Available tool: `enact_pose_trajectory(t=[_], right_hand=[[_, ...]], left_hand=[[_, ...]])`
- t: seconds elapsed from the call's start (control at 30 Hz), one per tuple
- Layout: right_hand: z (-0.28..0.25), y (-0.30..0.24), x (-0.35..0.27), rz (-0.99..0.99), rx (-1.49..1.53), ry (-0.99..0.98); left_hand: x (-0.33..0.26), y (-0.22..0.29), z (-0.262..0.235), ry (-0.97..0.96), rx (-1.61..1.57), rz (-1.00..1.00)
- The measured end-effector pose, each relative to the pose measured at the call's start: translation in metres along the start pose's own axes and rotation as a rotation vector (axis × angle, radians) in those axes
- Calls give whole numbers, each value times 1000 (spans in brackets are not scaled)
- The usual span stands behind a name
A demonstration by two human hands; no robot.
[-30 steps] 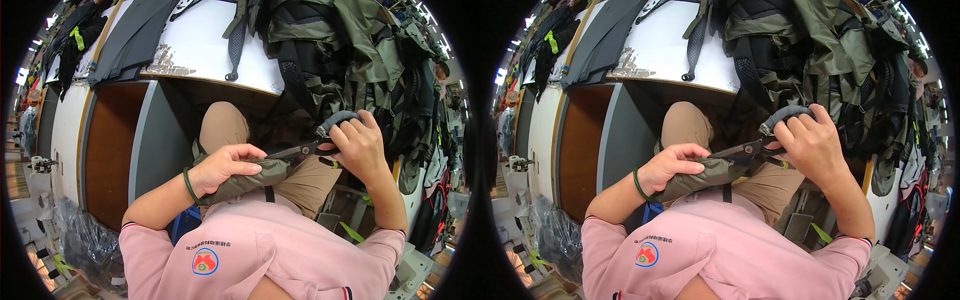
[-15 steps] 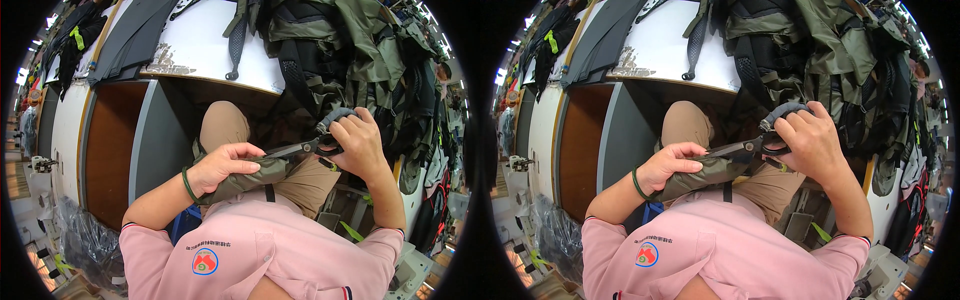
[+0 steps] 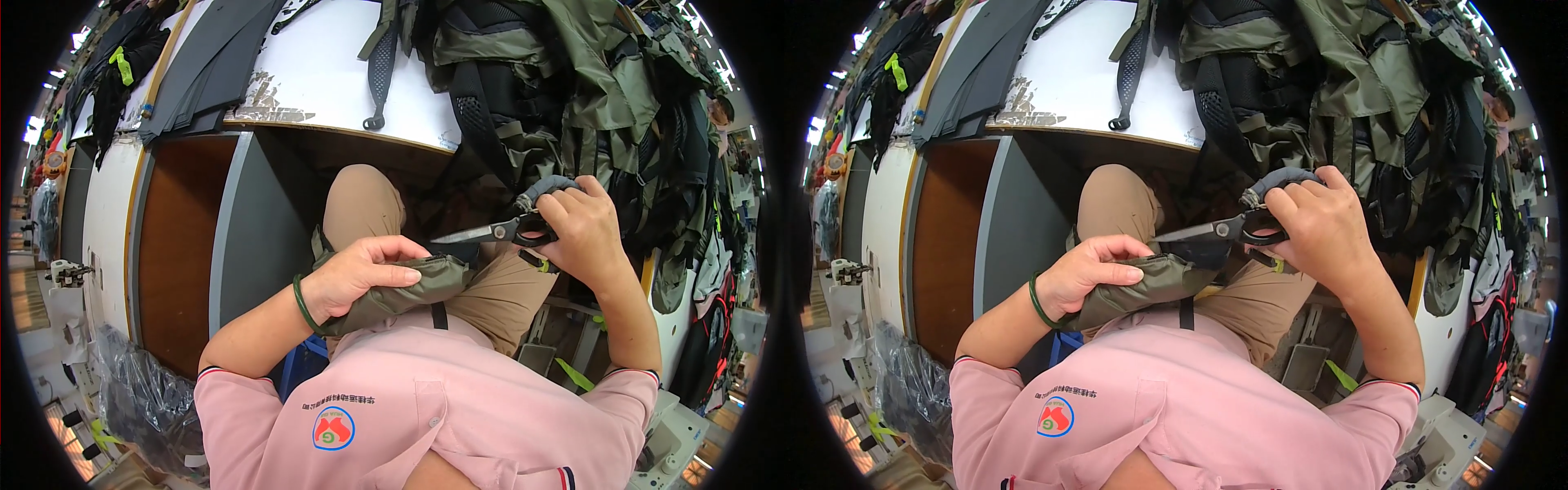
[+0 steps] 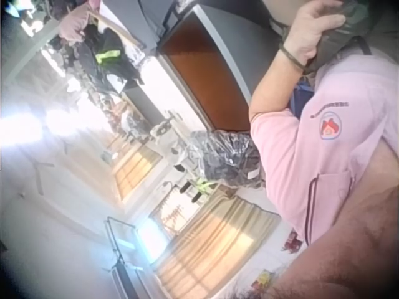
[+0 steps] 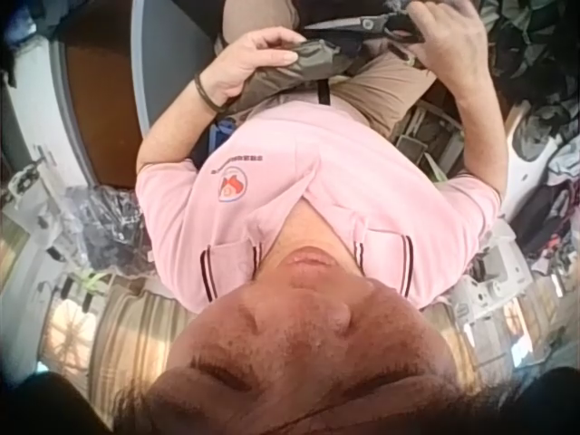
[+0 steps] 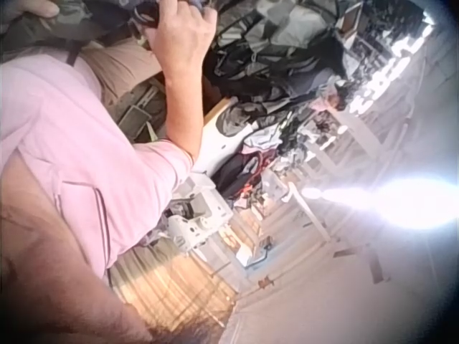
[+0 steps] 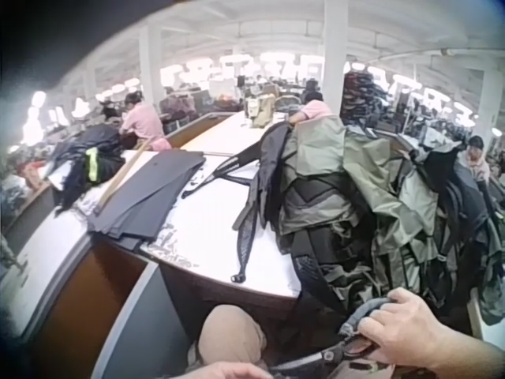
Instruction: Trim excess fabric and threads from a green garment component using scissors.
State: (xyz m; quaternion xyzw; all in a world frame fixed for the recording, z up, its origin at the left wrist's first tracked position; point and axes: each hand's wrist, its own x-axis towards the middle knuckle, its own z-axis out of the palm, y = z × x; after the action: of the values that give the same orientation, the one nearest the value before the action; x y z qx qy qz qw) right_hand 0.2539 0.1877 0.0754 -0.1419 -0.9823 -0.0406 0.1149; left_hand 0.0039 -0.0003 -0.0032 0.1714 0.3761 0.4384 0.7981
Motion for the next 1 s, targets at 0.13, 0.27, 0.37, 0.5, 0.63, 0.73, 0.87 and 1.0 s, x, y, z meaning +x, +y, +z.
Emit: enact_pose_trajectory(t=[0.13, 0.27, 0.37, 0.5, 0.63, 0.73, 0.87, 1.0], right_hand=[[-1, -19, 12, 239, 483, -103], [30, -50, 23, 421, 1327, -322], [34, -57, 28, 438, 1445, -353], [39, -52, 23, 653, 1565, -296], [46, -54, 18, 770, 1696, -317], [51, -55, 11, 794, 1686, -304], [49, -43, 2, 576, 1298, -302], [30, -26, 5, 40, 461, -235]], left_hand=[[6, -2, 1, 11, 78, 56], [14, -3, 12, -5, 234, 173], [3, 3, 2, 24, 598, 303], [-14, 0, -18, 167, 959, 536], [-14, -11, -19, 95, 529, 339], [-10, -12, -18, 71, 378, 251], [-7, -11, -15, 77, 288, 191], [-6, -13, -14, 83, 297, 187]])
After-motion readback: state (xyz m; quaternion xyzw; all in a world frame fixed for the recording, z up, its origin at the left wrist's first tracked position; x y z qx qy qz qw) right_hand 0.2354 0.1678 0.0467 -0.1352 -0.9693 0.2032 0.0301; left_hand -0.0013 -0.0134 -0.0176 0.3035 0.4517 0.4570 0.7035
